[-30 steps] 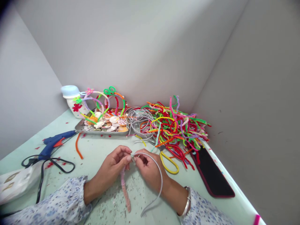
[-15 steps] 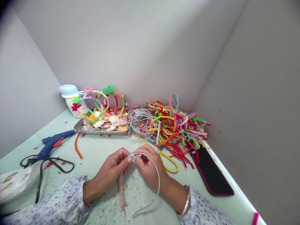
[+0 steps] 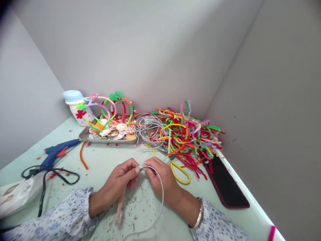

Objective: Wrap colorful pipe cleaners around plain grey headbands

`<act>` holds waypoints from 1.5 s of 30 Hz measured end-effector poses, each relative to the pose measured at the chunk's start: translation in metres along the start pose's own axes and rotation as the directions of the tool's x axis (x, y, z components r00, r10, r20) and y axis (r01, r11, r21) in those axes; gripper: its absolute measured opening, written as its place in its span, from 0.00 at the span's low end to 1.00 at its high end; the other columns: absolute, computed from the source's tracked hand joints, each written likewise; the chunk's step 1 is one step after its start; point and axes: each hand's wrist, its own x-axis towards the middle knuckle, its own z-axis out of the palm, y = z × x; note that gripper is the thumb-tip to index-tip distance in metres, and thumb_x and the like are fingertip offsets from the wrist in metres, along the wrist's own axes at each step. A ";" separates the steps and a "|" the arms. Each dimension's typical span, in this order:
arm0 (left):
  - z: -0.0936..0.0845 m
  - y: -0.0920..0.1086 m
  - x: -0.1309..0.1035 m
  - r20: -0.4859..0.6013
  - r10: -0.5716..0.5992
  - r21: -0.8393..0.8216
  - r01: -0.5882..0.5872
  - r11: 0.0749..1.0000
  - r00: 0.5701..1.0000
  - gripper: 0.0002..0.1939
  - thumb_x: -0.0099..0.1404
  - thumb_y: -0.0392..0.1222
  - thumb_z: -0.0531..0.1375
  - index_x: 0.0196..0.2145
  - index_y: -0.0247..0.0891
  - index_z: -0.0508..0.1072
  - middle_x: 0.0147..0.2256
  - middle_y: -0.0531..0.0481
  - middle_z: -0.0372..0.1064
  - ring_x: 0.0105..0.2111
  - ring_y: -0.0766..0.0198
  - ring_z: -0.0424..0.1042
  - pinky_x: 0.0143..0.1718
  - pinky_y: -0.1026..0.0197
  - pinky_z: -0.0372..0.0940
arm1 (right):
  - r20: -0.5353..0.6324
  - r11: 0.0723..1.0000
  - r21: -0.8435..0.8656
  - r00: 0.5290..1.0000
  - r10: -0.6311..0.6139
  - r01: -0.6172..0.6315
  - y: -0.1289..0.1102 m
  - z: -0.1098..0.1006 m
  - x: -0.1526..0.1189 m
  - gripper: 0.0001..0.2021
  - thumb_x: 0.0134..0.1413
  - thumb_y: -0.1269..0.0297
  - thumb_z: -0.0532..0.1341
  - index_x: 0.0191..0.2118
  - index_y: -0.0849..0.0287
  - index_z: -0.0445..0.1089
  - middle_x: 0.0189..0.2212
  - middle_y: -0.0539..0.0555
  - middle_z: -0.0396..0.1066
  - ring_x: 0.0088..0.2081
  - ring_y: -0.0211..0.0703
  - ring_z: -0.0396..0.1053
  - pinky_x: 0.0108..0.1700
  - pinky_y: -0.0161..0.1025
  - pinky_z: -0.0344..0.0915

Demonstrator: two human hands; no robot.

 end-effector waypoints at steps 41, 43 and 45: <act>-0.005 0.004 0.009 0.093 -0.155 -0.152 0.168 0.974 0.983 0.09 0.55 0.44 0.60 0.23 0.36 0.66 0.14 0.59 0.59 0.11 0.75 0.53 0.12 0.70 0.48 | 0.013 0.987 -0.078 0.990 -0.141 0.142 0.003 -0.002 -0.003 0.09 0.60 0.73 0.53 0.39 0.57 0.69 0.33 0.56 0.71 0.36 0.45 0.70 0.37 0.40 0.69; -0.005 0.003 0.010 0.094 -0.164 -0.159 0.177 0.971 0.982 0.09 0.54 0.44 0.60 0.23 0.36 0.67 0.14 0.59 0.59 0.11 0.75 0.53 0.12 0.70 0.48 | 0.005 0.989 -0.065 0.991 -0.135 0.135 0.004 -0.001 -0.003 0.09 0.60 0.73 0.53 0.40 0.57 0.69 0.33 0.56 0.71 0.36 0.45 0.70 0.39 0.41 0.69; -0.005 0.003 0.010 0.094 -0.167 -0.168 0.181 0.969 0.981 0.08 0.54 0.43 0.60 0.23 0.36 0.67 0.14 0.59 0.59 0.10 0.75 0.53 0.12 0.70 0.47 | -0.002 0.992 -0.055 0.993 -0.117 0.117 0.005 0.000 -0.004 0.09 0.59 0.74 0.54 0.41 0.57 0.69 0.34 0.56 0.71 0.37 0.44 0.71 0.39 0.41 0.69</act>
